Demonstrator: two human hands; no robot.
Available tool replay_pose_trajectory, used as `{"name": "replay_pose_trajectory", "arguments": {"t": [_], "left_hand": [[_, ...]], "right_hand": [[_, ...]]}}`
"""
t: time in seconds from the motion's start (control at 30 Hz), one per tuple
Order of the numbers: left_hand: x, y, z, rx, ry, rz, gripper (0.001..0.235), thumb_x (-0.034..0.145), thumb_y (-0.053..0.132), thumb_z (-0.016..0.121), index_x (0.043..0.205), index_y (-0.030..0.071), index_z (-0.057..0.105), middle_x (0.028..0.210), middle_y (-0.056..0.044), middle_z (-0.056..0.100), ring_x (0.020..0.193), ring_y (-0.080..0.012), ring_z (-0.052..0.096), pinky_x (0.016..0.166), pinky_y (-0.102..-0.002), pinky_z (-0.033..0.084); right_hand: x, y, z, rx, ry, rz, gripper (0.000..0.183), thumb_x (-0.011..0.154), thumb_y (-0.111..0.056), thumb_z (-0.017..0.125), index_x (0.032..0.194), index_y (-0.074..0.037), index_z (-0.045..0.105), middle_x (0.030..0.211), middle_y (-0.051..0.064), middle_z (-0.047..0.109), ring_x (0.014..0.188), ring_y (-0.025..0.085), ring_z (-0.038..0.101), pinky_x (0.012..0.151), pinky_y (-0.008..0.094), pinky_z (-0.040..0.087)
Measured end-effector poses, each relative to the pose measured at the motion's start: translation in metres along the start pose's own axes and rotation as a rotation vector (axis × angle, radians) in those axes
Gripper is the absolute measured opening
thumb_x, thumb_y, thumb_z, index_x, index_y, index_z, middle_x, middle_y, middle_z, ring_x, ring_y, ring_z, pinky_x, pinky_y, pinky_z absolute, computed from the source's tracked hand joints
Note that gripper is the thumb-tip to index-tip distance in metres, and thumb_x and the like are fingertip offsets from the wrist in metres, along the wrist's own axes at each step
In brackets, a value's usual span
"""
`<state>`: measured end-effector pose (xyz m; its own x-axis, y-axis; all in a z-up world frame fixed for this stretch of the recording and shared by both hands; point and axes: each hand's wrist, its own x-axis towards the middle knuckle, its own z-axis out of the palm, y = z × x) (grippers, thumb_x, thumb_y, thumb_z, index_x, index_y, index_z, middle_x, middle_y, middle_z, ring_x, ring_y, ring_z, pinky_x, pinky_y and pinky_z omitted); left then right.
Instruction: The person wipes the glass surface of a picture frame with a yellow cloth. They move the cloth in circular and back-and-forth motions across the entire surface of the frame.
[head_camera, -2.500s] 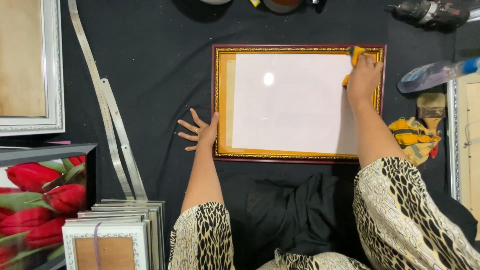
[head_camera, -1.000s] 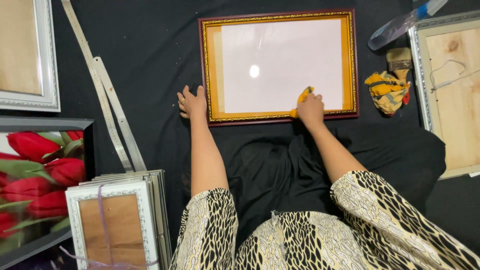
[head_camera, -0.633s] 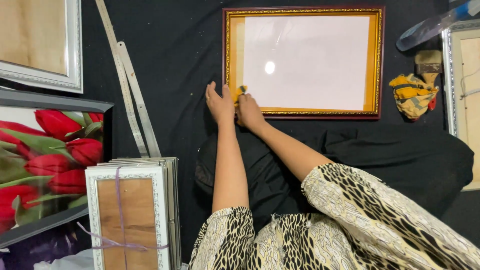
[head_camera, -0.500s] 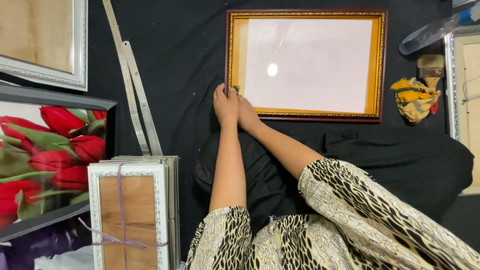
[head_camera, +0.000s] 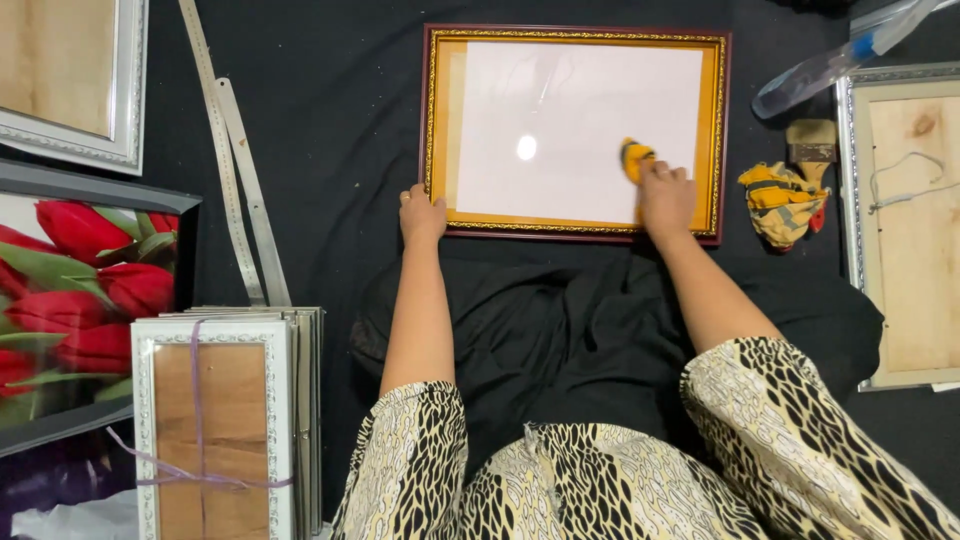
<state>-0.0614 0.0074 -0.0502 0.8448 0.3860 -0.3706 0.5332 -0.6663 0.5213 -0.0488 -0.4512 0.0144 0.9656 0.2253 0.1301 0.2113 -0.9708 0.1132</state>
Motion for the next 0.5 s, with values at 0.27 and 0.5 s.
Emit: {"name": "replay_pose_trajectory", "arguments": {"t": [0.27,0.5], "left_hand": [[-0.024,0.043,-0.034,0.063,0.031,-0.046,0.052,0.096,0.025,0.068,0.142,0.008,0.052,0.137,-0.014,0.044,0.123,-0.0366,0.052,0.104,-0.048,0.053],[-0.011,0.058,-0.038,0.041,0.082,-0.071,0.049,0.098,0.019,0.067,0.142,0.007,0.050,0.132,-0.015,0.049,0.119,-0.0367,0.056,0.100,-0.049,0.056]], "right_hand": [[-0.011,0.000,0.010,0.168,0.077,0.579,0.045,0.089,0.006,0.069,0.134,0.002,0.062,0.129,0.022,0.050,0.108,0.038,0.051,0.082,0.043,0.055],[0.030,-0.136,-0.035,0.697,-0.046,0.532,0.056,0.085,0.022,0.049,0.140,0.012,0.050,0.134,0.030,0.045,0.121,0.045,0.045,0.097,0.045,0.049]]}}
